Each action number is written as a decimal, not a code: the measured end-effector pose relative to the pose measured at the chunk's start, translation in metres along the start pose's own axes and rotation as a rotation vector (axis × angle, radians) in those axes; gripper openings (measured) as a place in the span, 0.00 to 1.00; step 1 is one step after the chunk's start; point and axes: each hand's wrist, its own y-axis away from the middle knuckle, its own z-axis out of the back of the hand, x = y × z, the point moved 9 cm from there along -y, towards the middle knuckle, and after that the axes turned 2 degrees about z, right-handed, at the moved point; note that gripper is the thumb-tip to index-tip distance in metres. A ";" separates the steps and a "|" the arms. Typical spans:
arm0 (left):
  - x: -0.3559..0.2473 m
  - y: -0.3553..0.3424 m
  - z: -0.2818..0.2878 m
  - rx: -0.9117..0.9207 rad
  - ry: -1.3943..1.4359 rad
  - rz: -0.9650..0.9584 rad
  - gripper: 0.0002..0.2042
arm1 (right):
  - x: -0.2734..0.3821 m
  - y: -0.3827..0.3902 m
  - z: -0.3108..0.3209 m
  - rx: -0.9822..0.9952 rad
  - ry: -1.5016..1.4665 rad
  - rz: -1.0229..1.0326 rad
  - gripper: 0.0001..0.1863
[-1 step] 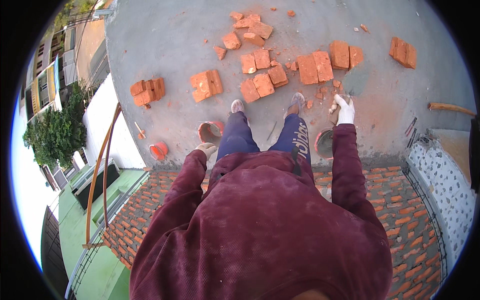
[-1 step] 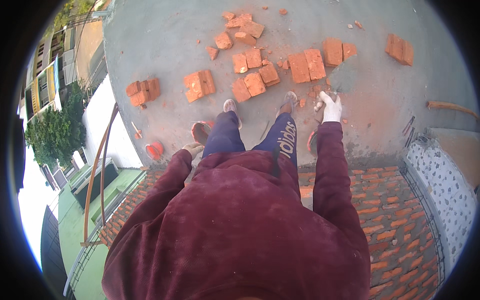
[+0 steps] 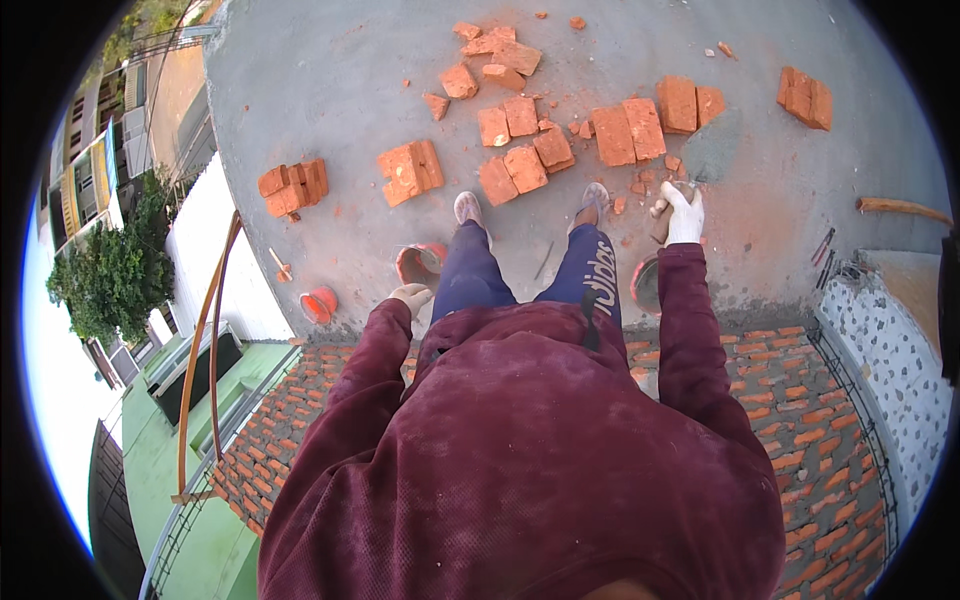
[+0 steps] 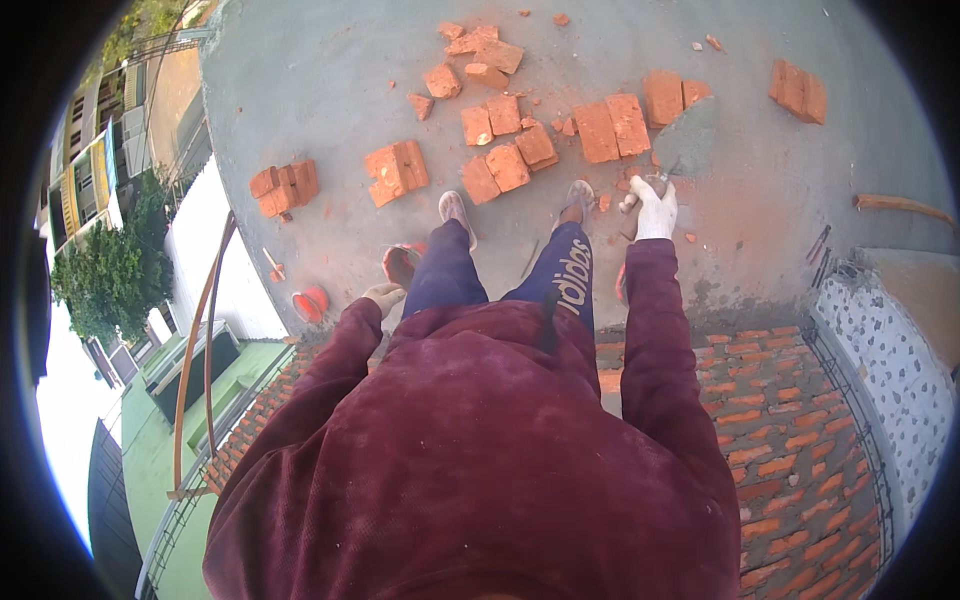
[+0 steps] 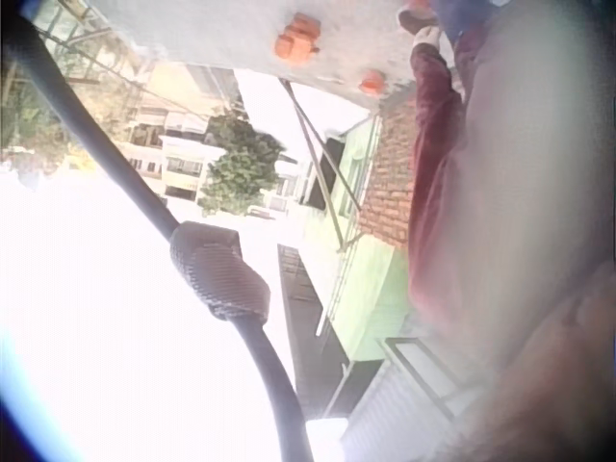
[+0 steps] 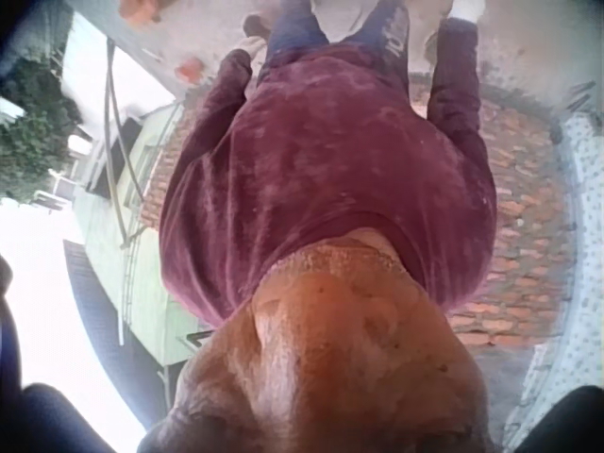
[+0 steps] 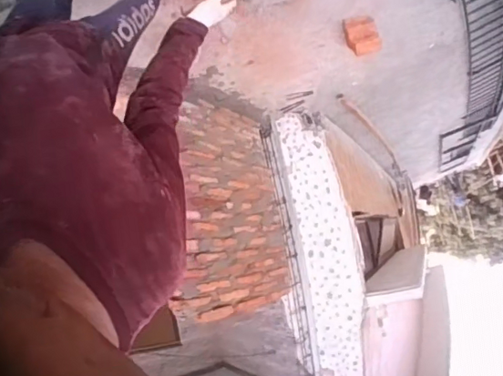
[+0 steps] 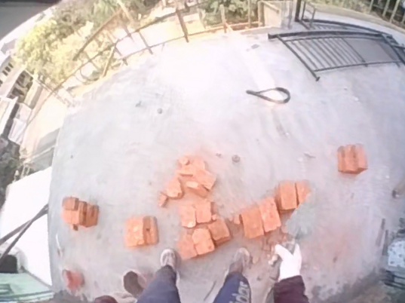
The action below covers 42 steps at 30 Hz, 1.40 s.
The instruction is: The person applies mortar to a brick wall using a trowel and places bricks one by one to extend the wall. The person repeatedly scoops mortar from a bucket, spreads it on the wall, and sets bricks in place.
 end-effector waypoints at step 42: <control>-0.333 -0.561 0.085 -0.279 -0.932 -0.460 0.33 | -0.365 0.188 -0.253 -0.144 -0.914 -0.960 0.08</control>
